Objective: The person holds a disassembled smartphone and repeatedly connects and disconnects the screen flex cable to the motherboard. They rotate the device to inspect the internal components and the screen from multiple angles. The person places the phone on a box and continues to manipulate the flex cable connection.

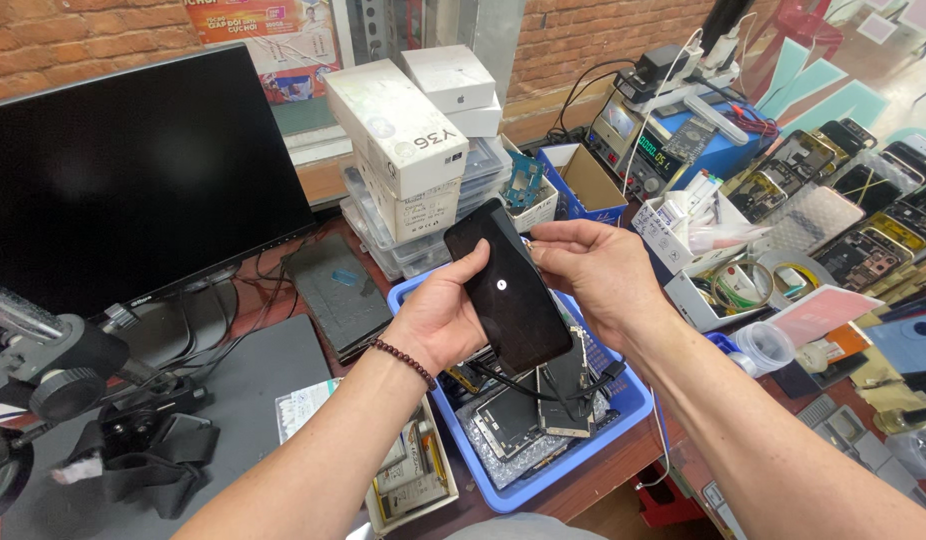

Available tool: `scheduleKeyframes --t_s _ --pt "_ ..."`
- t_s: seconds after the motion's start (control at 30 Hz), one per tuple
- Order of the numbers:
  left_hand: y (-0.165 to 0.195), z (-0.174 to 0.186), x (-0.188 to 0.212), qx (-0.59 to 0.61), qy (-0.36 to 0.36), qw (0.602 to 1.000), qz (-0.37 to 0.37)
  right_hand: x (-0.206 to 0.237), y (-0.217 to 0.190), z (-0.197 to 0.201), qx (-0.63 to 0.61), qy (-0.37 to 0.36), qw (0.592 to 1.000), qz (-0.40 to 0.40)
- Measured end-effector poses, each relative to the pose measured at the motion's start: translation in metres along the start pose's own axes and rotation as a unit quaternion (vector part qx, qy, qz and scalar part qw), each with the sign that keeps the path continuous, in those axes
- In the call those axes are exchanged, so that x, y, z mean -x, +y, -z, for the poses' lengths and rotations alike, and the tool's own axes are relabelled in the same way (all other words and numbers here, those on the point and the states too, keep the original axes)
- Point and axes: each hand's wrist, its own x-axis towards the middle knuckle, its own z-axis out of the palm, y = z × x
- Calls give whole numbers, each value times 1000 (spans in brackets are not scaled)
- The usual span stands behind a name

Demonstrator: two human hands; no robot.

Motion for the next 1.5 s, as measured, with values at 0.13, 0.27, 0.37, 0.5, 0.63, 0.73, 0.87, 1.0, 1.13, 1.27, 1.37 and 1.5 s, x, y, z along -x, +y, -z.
scheduleKeyframes --t_s 0.13,0.27,0.37,0.5,0.63,0.73,0.87,1.0,1.13,1.27,1.37,1.5 --pt "0 -1 -2 2 -2 1000 0 -2 0 1 0 1 1000 2" --pt "0 -2 -2 -1 1 1000 -2 -2 -1 2 6 4 1000 0" --pt "2 -2 0 -1 8 1000 0 -2 -1 -1 3 2 1000 0" --pt "3 -2 -2 0 11 1000 5 -3 -2 -1 -1 -1 1000 4" --pt "3 -1 -3 2 13 1000 10 -4 0 -1 -5 -2 1000 8" --pt "2 1 -1 7 9 1000 11 -3 2 0 -7 -4 1000 9" --pt "-2 1 0 12 7 1000 12 0 3 2 -8 -5 1000 7" --pt "-8 0 3 13 11 1000 11 6 4 5 -7 -3 1000 6" --pt "-14 -1 9 8 17 1000 12 14 5 6 -6 1 1000 3" --pt "-18 -2 14 7 19 1000 13 20 6 7 -9 -1 1000 4" --pt "-21 -2 15 7 20 1000 15 23 7 8 -11 -4 1000 6" --pt "-20 -1 13 7 19 1000 14 21 6 9 -9 -5 1000 9"
